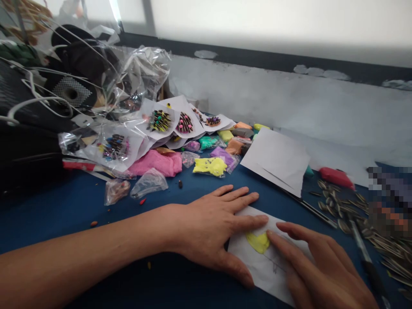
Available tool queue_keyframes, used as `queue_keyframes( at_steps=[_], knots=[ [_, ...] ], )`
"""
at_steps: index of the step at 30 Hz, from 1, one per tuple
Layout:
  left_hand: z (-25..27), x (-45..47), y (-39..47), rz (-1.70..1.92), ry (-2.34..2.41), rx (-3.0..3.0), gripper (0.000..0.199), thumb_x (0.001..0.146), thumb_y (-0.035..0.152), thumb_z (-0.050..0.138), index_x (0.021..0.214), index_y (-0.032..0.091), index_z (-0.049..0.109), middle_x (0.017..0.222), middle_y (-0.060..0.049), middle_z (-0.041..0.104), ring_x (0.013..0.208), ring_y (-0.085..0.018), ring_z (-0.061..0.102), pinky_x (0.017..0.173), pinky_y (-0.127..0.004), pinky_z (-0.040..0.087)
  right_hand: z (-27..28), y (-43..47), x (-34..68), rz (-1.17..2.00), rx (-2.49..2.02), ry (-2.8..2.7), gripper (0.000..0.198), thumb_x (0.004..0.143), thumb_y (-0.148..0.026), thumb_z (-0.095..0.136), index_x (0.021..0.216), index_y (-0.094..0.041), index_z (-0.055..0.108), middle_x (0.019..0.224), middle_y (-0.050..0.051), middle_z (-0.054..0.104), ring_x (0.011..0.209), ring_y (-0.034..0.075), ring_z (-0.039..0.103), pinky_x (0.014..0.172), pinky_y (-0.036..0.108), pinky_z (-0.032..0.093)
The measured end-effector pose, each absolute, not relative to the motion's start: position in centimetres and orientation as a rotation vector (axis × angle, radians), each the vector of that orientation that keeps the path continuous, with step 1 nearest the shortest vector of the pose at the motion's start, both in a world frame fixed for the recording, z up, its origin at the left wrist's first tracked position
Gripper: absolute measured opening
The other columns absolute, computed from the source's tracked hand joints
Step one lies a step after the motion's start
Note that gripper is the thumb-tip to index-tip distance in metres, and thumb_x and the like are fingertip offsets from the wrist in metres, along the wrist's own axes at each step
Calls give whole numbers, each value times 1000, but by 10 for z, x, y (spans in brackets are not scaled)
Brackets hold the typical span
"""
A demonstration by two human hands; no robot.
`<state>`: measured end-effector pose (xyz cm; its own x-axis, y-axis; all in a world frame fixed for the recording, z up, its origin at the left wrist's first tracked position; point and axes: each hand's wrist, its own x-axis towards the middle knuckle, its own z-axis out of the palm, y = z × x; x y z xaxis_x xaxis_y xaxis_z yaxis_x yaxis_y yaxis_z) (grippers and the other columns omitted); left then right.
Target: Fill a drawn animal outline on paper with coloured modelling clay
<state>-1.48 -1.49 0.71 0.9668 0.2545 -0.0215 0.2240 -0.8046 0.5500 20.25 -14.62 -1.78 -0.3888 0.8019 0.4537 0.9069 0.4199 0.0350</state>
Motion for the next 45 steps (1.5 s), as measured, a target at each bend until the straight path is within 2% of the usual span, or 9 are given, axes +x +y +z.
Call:
queue_keyframes(
  at_steps=[9,16,21,27,35,45],
  knots=[
    [6,-15,-14,75,334,2547,89,80,68,59,152,23,30,161,-11,8,149,-31,4,120,-49,1,-15,-140,212,-441,-1340,-2410,40,84,-13,51,121,-17,65,123,15,59,106,26,61,80,37,52],
    [6,-15,-15,81,331,2552,89,80,67,59,151,23,30,161,-12,8,149,-31,3,120,-50,1,-17,-144,206,-370,-1461,-2281,40,88,-11,44,122,-21,61,126,13,57,111,26,57,88,42,49],
    [6,-15,-15,92,328,2562,86,81,66,59,150,21,32,161,-13,9,149,-31,3,120,-49,1,-16,-142,208,-393,-1368,-2396,42,85,-10,48,124,-20,61,128,14,55,111,26,56,85,40,48],
    [6,-14,-14,75,334,2551,97,80,68,58,154,18,20,161,-12,9,149,-30,3,120,-50,2,-14,-147,206,-367,-1409,-2300,38,87,-8,47,120,-21,62,132,12,54,115,25,54,91,41,44],
    [7,-16,-16,48,345,2561,94,81,67,57,154,19,22,161,-12,8,149,-28,2,120,-47,0,-16,-143,208,-413,-1269,-2418,34,86,-11,53,117,-20,64,130,15,56,116,26,55,89,39,46],
    [7,-14,-15,23,359,2565,94,82,67,57,154,19,21,161,-11,6,149,-26,0,120,-45,-2,-16,-151,208,-347,-1305,-2365,34,87,-13,48,113,-27,66,136,8,54,118,25,53,91,39,44]
  ],
)
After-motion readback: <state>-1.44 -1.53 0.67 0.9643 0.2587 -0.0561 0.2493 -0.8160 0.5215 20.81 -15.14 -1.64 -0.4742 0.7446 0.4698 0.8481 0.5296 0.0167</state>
